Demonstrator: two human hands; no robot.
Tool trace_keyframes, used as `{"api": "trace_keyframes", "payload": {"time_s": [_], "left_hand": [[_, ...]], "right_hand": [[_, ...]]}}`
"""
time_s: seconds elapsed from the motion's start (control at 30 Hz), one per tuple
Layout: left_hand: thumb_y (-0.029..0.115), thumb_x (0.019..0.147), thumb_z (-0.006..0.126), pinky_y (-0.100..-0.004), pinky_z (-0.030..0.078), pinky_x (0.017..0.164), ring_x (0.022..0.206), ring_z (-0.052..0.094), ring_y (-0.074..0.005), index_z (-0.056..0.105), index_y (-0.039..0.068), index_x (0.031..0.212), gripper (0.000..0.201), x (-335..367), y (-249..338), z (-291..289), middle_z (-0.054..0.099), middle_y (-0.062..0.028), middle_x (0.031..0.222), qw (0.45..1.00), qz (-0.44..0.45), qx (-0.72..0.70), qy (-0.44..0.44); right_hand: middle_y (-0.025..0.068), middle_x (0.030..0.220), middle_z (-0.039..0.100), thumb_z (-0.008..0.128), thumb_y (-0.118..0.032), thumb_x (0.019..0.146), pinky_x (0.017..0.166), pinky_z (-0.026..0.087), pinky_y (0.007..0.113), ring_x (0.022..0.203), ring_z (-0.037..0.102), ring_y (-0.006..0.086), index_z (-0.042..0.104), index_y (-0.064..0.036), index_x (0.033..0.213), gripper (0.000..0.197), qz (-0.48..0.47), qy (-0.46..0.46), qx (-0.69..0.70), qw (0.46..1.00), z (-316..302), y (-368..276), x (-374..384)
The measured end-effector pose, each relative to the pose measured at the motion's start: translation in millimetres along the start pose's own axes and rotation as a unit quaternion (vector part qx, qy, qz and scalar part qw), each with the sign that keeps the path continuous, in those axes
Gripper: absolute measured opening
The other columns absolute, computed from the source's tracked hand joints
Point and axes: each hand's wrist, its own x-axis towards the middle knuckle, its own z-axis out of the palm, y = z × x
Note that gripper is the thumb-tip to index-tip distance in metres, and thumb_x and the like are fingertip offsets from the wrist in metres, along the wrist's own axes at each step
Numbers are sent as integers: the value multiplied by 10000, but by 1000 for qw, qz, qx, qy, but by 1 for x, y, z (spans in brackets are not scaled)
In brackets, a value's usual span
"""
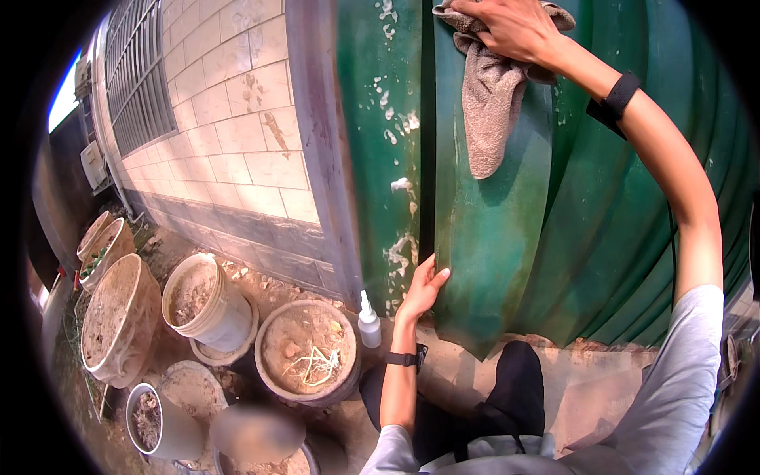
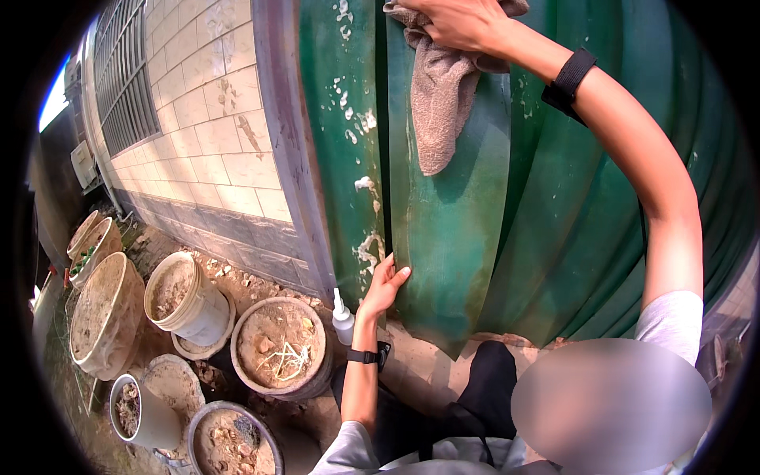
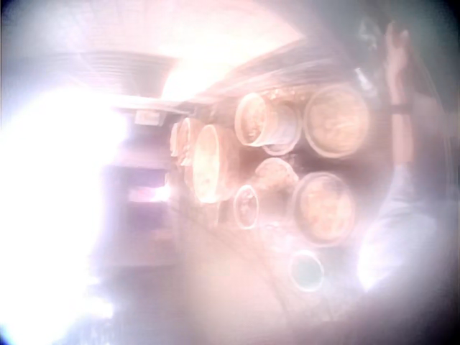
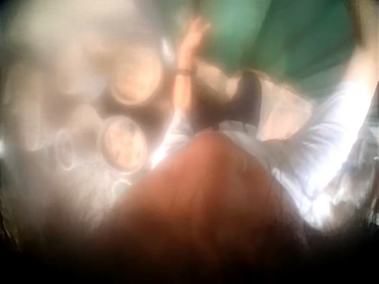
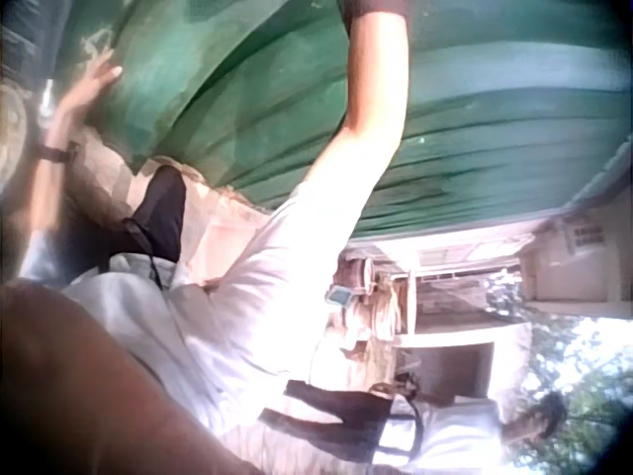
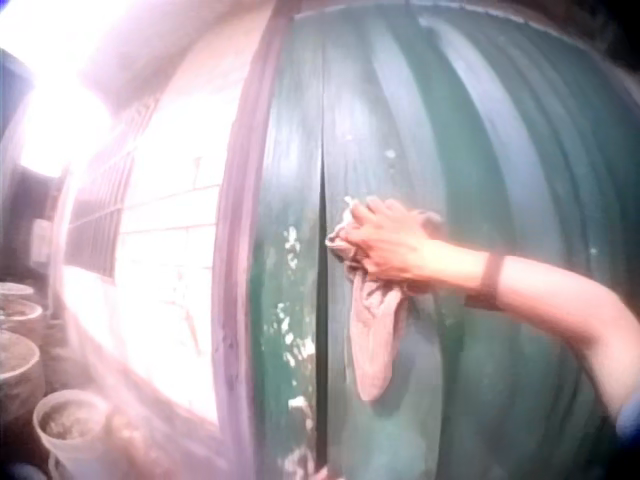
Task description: The person uses a steel wool pad to scrub soap residue from a green corrugated metal wall and then wipes the surface with a cloth.
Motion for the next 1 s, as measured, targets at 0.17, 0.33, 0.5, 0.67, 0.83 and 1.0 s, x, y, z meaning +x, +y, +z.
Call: {"api": "trace_keyframes", "payload": {"time_s": [0.17,0.33,0.5,0.67,0.83,1.0], "left_hand": [[8,1019,566,-291,461,1013,1154,569,-116,484,-19,1432,422,-7,24,13,638,-48,1289,999,27,8,-21],[-2,1026,550,-282,466,994,1138,560,-101,497,-26,1419,397,-18,45,20,638,-45,1269,999,21,16,-36],[102,998,637,-324,417,1071,1227,542,-166,462,-4,1459,504,-14,44,-8,608,-101,1330,995,60,84,-15],[151,1002,641,-342,401,1094,1269,519,-209,369,-13,1505,595,31,54,23,565,-144,1390,982,103,133,82],[170,999,654,-339,400,1101,1282,511,-213,366,-13,1513,617,41,33,11,552,-143,1413,982,94,144,74],[186,993,674,-342,397,1104,1290,506,-213,361,-21,1521,647,45,43,17,546,-148,1428,983,74,133,100]], "right_hand": [[155,1333,474,697,-351,881,1000,443,538,1249,484,387,645,-185,1242,401,-79,116,14,990,54,-6,-33],[153,1378,441,749,-126,827,979,513,451,1192,529,394,624,-152,1271,462,-25,29,198,979,70,-13,-49],[111,1256,559,715,-70,808,901,548,462,1109,596,351,660,-103,1145,343,41,96,86,991,37,6,-44],[131,1138,548,635,-113,882,818,524,458,1009,561,359,671,-130,1088,210,32,74,52,995,9,32,-17],[193,1236,545,759,-376,845,836,568,483,1033,610,398,650,-80,1089,398,44,-54,32,997,42,10,7],[225,1003,644,599,-217,885,826,531,527,956,644,433,686,-36,980,222,91,12,212,973,107,-8,8]]}}
